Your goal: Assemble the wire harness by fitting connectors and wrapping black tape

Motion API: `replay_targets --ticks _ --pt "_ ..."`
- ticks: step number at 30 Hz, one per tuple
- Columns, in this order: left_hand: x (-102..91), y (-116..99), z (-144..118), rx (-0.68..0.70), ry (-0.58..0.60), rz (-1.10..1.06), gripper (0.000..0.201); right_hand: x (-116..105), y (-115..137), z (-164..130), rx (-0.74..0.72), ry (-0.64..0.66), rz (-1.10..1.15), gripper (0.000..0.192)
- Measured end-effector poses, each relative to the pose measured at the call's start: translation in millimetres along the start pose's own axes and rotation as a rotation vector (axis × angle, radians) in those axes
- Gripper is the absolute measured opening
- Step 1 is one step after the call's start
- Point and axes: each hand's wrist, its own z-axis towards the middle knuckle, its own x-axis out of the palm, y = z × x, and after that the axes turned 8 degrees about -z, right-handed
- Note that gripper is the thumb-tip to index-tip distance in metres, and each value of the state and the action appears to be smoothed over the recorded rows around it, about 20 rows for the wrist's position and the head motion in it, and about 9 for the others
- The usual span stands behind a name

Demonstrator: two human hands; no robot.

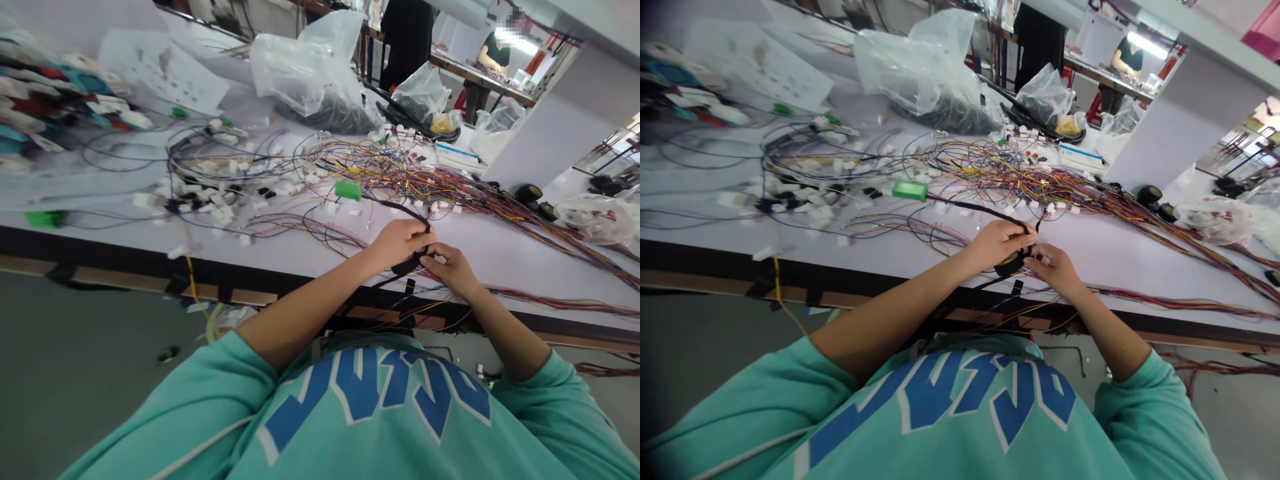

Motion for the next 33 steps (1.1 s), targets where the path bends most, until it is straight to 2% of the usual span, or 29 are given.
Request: replay_targets --ticks 4,9,12,16,18,21,22,24,27,29,31,33 --pt "2.6 -2.1 -18.0 -0.134 -0.011 0.199 0.040 13.7 -0.1 1.7 0.187 -0.091 0.236 0.016" --pt "7.5 -10.0 -41.7 -0.227 0.013 0.542 0.029 16.2 6.1 4.3 0.319 -0.153 0.445 0.014" --pt "8.6 -11.2 -46.8 -0.238 0.064 0.573 0.027 15.0 6.2 5.5 0.360 -0.206 0.433 0.015" --pt "7.7 -2.5 -45.9 -0.256 0.084 0.561 0.025 13.4 -1.4 2.8 0.370 -0.259 0.454 0.014" --pt "6.0 3.8 -42.2 -0.282 0.116 0.549 0.024 10.8 -4.3 -0.8 0.332 -0.215 0.472 0.014" --pt "-1.3 9.0 -34.5 -0.326 0.208 0.544 0.022 3.1 -3.8 -5.1 0.210 -0.048 0.393 0.017" --pt "-5.1 8.9 -32.3 -0.327 0.216 0.542 0.022 0.0 -2.7 -5.3 0.177 0.007 0.350 0.018" --pt "-12.7 5.8 -29.3 -0.294 0.154 0.520 0.031 -5.3 -0.6 -3.3 0.148 0.076 0.286 0.021" --pt "-16.6 -2.6 -28.3 -0.164 0.048 0.394 0.041 -8.6 1.4 3.5 0.134 0.108 0.276 0.030" --pt "-11.2 -8.7 -28.6 -0.107 0.119 0.335 0.038 -8.0 2.5 8.0 0.127 0.124 0.275 0.036" --pt "-2.5 -14.1 -29.1 -0.108 0.185 0.364 0.039 -6.5 4.2 11.0 0.123 0.114 0.256 0.038" --pt "4.9 -18.1 -29.3 -0.136 0.164 0.403 0.038 -5.2 6.2 12.6 0.128 0.077 0.228 0.036"
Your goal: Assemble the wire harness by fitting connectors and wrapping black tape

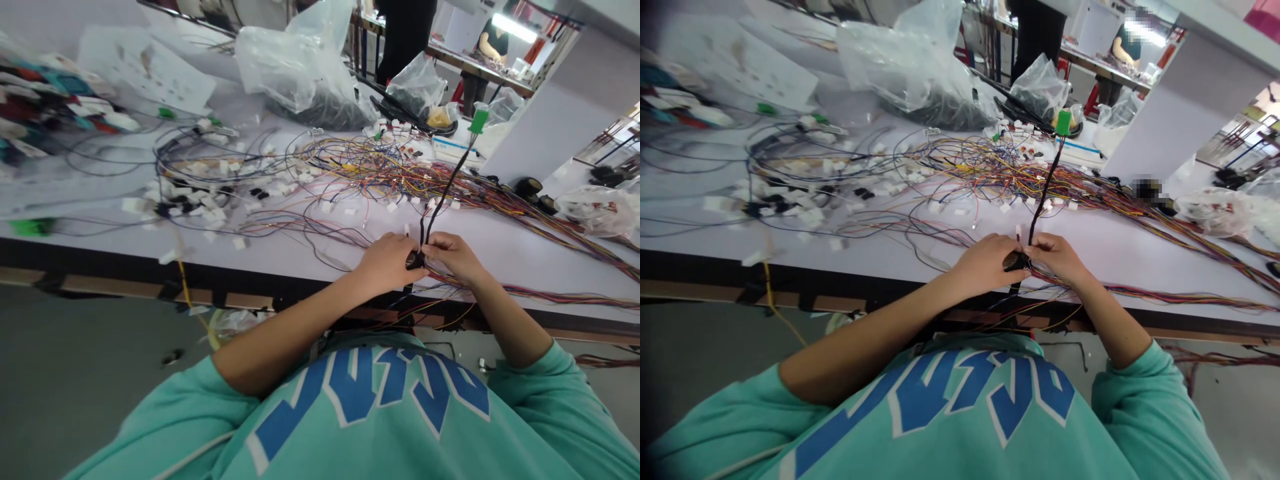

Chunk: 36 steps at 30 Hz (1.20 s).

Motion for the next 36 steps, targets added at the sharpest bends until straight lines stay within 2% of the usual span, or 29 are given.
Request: replay_targets --ticks 2,4,7,9,11,13,16,18,21,24,27,30,32,34,36 --pt "2.4 -2.6 0.8 -0.017 0.009 -0.082 0.037 1.0 1.5 1.4 0.019 -0.027 -0.005 0.031" --pt "2.7 -1.0 3.2 -0.057 0.085 -0.298 0.031 1.0 2.0 3.6 0.056 -0.022 0.010 0.028" --pt "3.8 4.6 9.2 -0.243 0.149 -0.681 0.018 -1.2 1.0 5.4 0.077 -0.021 -0.012 0.027" --pt "6.0 6.7 13.1 -0.334 0.159 -0.835 0.014 -3.3 -0.4 1.2 0.018 -0.080 -0.127 0.027" --pt "8.8 6.9 15.7 -0.351 0.155 -0.919 0.016 -4.4 -1.8 -9.6 -0.150 -0.212 -0.308 0.024" --pt "11.4 6.2 16.8 -0.368 0.131 -0.998 0.022 -3.4 -3.1 -25.1 -0.421 -0.327 -0.506 0.019" --pt "13.9 6.1 16.2 -0.417 0.079 -1.114 0.022 2.6 -4.7 -46.9 -0.792 -0.299 -0.807 0.019" --pt "14.4 7.2 14.8 -0.413 0.066 -1.134 0.020 8.0 -5.3 -55.5 -0.898 -0.233 -0.987 0.017" --pt "14.1 9.1 12.3 -0.407 0.060 -1.134 0.020 14.4 -4.9 -60.6 -0.963 -0.159 -1.143 0.014" --pt "13.5 9.3 9.5 -0.417 0.067 -1.125 0.019 16.2 -1.0 -62.6 -0.996 -0.104 -1.199 0.014" --pt "14.2 7.8 5.2 -0.382 0.073 -1.028 0.017 12.4 5.6 -61.8 -0.892 -0.133 -1.228 0.019" --pt "18.6 7.1 -1.2 -0.240 0.008 -0.734 0.019 6.4 9.0 -53.6 -0.696 -0.225 -1.314 0.030" --pt "23.1 7.9 -5.0 -0.106 -0.079 -0.436 0.021 3.3 7.1 -44.0 -0.635 -0.265 -1.361 0.025" --pt "26.2 9.0 -6.7 0.000 -0.139 -0.172 0.025 1.3 2.6 -33.2 -0.668 -0.292 -1.360 0.019" --pt "25.5 9.2 -5.7 0.055 -0.140 -0.036 0.030 -0.1 -2.9 -22.8 -0.744 -0.335 -1.305 0.021"
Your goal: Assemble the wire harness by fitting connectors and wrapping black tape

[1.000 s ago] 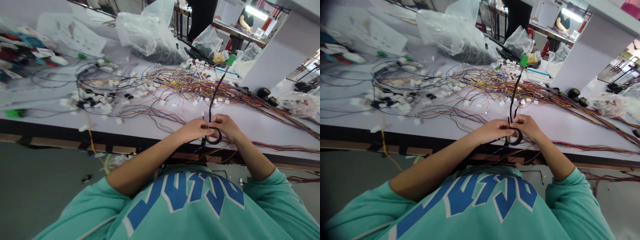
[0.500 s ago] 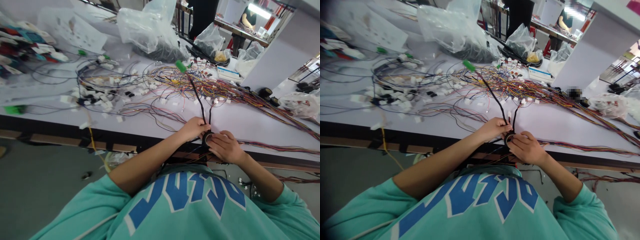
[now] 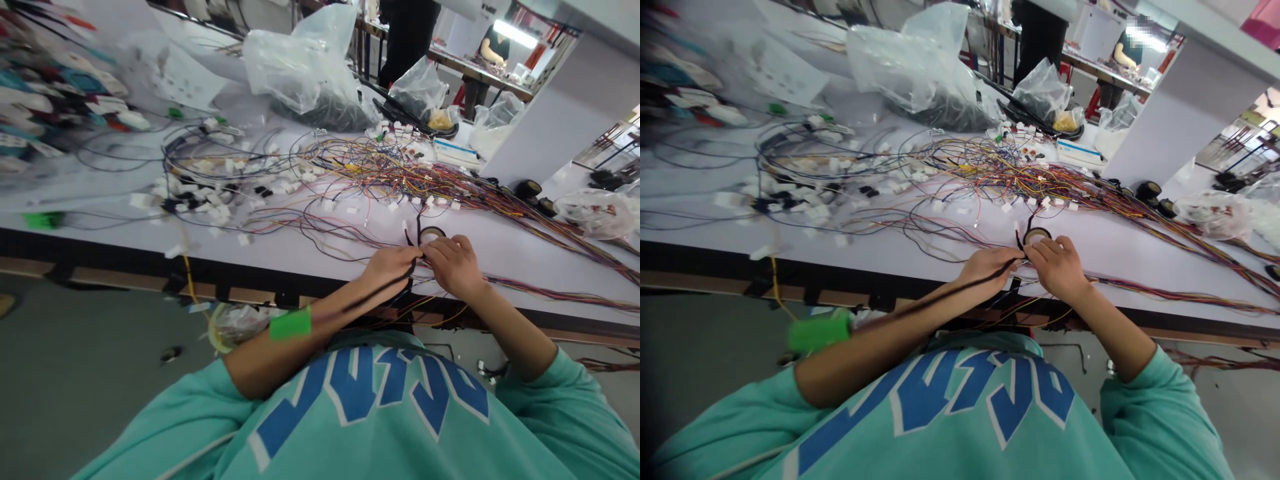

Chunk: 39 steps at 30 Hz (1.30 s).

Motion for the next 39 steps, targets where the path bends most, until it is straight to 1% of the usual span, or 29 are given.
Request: replay_targets --ticks 3,5,6,8,10,12,13,14,15,17,18,19,20,21,23,24,26,28,29,31,33,34,35,36,37,39 --pt "-8.1 -3.8 6.1 0.104 0.089 0.157 0.033 13.5 -5.9 4.8 0.040 -0.134 0.108 0.022" --pt "-15.3 -8.1 11.0 0.203 0.147 0.327 0.032 22.0 -7.9 8.2 0.118 -0.151 0.217 0.021" --pt "-18.6 -10.0 13.3 0.253 0.162 0.403 0.031 26.4 -8.1 9.8 0.156 -0.132 0.292 0.020" --pt "-23.7 -12.3 17.7 0.352 0.136 0.488 0.028 35.6 -7.4 12.8 0.216 -0.080 0.476 0.019" --pt "-26.9 -12.4 22.3 0.435 0.053 0.502 0.027 44.1 -6.6 14.6 0.264 -0.054 0.664 0.017" --pt "-29.0 -11.1 27.5 0.456 -0.010 0.454 0.024 49.3 -7.2 14.4 0.313 -0.018 0.830 0.017" --pt "-29.9 -10.3 30.2 0.440 0.002 0.414 0.022 49.7 -8.5 13.3 0.337 0.009 0.902 0.020" --pt "-30.8 -9.6 32.8 0.401 0.038 0.372 0.020 48.3 -10.3 11.6 0.365 0.032 0.959 0.023" --pt "-31.5 -8.8 35.0 0.337 0.084 0.329 0.020 44.8 -12.2 9.2 0.397 0.040 0.988 0.025" --pt "-31.9 -7.1 38.0 0.165 0.151 0.246 0.024 32.2 -14.7 2.9 0.448 -0.008 0.918 0.024" --pt "-31.3 -6.0 38.5 0.077 0.160 0.204 0.027 23.9 -14.3 -0.6 0.443 -0.052 0.834 0.023" --pt "-29.9 -4.7 38.5 0.006 0.159 0.160 0.028 15.2 -12.2 -4.1 0.395 -0.089 0.732 0.022" --pt "-27.9 -3.3 37.9 -0.038 0.164 0.112 0.028 7.0 -8.5 -7.4 0.293 -0.102 0.647 0.020" --pt "-25.4 -1.9 36.9 -0.059 0.178 0.061 0.027 0.0 -3.3 -10.3 0.151 -0.089 0.595 0.019" --pt "-19.6 0.8 34.3 -0.071 0.224 -0.033 0.024 -8.2 9.5 -14.6 -0.091 -0.005 0.480 0.018" --pt "-16.8 1.9 33.1 -0.080 0.238 -0.069 0.023 -9.3 15.9 -15.9 -0.167 0.027 0.414 0.018" --pt "-12.1 3.9 31.8 -0.086 0.276 -0.113 0.021 -7.6 26.0 -16.6 -0.240 0.051 0.308 0.019" --pt "-8.9 6.4 32.4 -0.107 0.264 -0.156 0.019 -5.3 30.2 -15.1 -0.251 0.048 0.261 0.022" --pt "-7.7 8.0 33.2 -0.138 0.260 -0.211 0.020 -5.3 29.7 -14.0 -0.251 0.047 0.254 0.022" --pt "-5.9 11.3 34.8 -0.246 0.284 -0.389 0.023 -8.2 24.6 -12.0 -0.236 0.042 0.238 0.022" --pt "-4.8 13.4 35.3 -0.335 0.295 -0.555 0.026 -13.1 15.7 -10.7 -0.176 0.052 0.189 0.024" --pt "-4.5 13.5 34.6 -0.351 0.287 -0.590 0.027 -15.1 10.8 -10.1 -0.133 0.067 0.141 0.027" --pt "-4.4 12.6 33.3 -0.344 0.267 -0.579 0.028 -16.2 6.3 -9.3 -0.090 0.085 0.080 0.031" --pt "-4.4 10.8 31.4 -0.318 0.236 -0.519 0.029 -16.1 2.3 -8.3 -0.054 0.106 0.013 0.033" --pt "-4.5 8.2 29.0 -0.285 0.196 -0.419 0.029 -14.8 -0.8 -6.8 -0.034 0.123 -0.049 0.032" --pt "-4.4 1.8 23.4 -0.230 0.113 -0.181 0.029 -8.7 -4.7 -2.8 -0.030 0.138 -0.124 0.025"
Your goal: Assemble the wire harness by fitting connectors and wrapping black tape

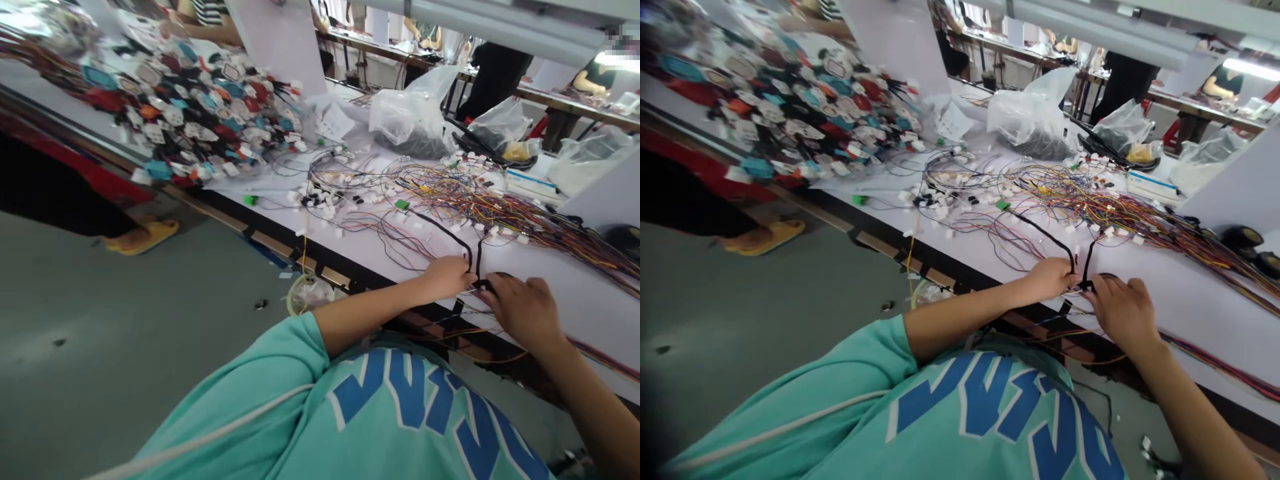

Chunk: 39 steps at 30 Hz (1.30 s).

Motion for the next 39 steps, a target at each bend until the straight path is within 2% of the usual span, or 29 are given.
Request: replay_targets --ticks 2,4,12,16,20,23,25,29,31,33,35,37,39 --pt "2.4 -3.8 -6.2 0.024 -0.077 0.165 0.027 8.5 -0.7 5.6 -0.015 -0.022 0.013 0.021" --pt "5.1 -4.8 -10.3 0.047 -0.115 0.213 0.026 17.8 -0.7 10.3 -0.024 -0.079 0.067 0.022" --pt "16.4 10.1 -14.1 0.228 -0.238 0.053 0.017 39.1 -3.5 6.6 0.019 -0.246 0.240 0.026" --pt "19.0 13.5 -16.1 0.302 -0.288 0.056 0.016 44.2 -1.6 6.6 0.116 -0.204 0.344 0.026" --pt "17.0 8.6 -15.4 0.377 -0.216 0.292 0.018 51.2 -0.2 15.7 0.142 -0.133 0.490 0.026" --pt "9.5 -2.6 -12.5 0.464 -0.106 0.505 0.020 54.8 -0.8 22.8 0.071 -0.131 0.694 0.027" --pt "2.0 -12.9 -9.0 0.497 -0.047 0.602 0.021 55.6 -1.8 25.5 0.091 -0.126 0.860 0.025" --pt "-13.0 -28.8 2.3 0.489 -0.064 0.652 0.026 57.8 -6.1 25.5 0.284 -0.049 1.137 0.019" --pt "-17.7 -29.4 9.4 0.429 -0.006 0.640 0.024 59.9 -10.3 23.1 0.430 -0.008 1.211 0.021" --pt "-19.9 -25.7 15.9 0.331 0.071 0.600 0.025 60.6 -15.4 19.1 0.586 -0.005 1.220 0.021" --pt "-20.5 -20.1 20.7 0.246 0.107 0.555 0.028 57.6 -19.7 13.4 0.676 -0.025 1.164 0.021" --pt "-20.5 -15.1 23.6 0.222 0.129 0.544 0.027 50.0 -21.5 6.8 0.659 -0.022 1.080 0.020" --pt "-21.1 -11.6 25.3 0.242 0.169 0.547 0.025 39.6 -19.8 0.5 0.564 0.013 0.973 0.018"
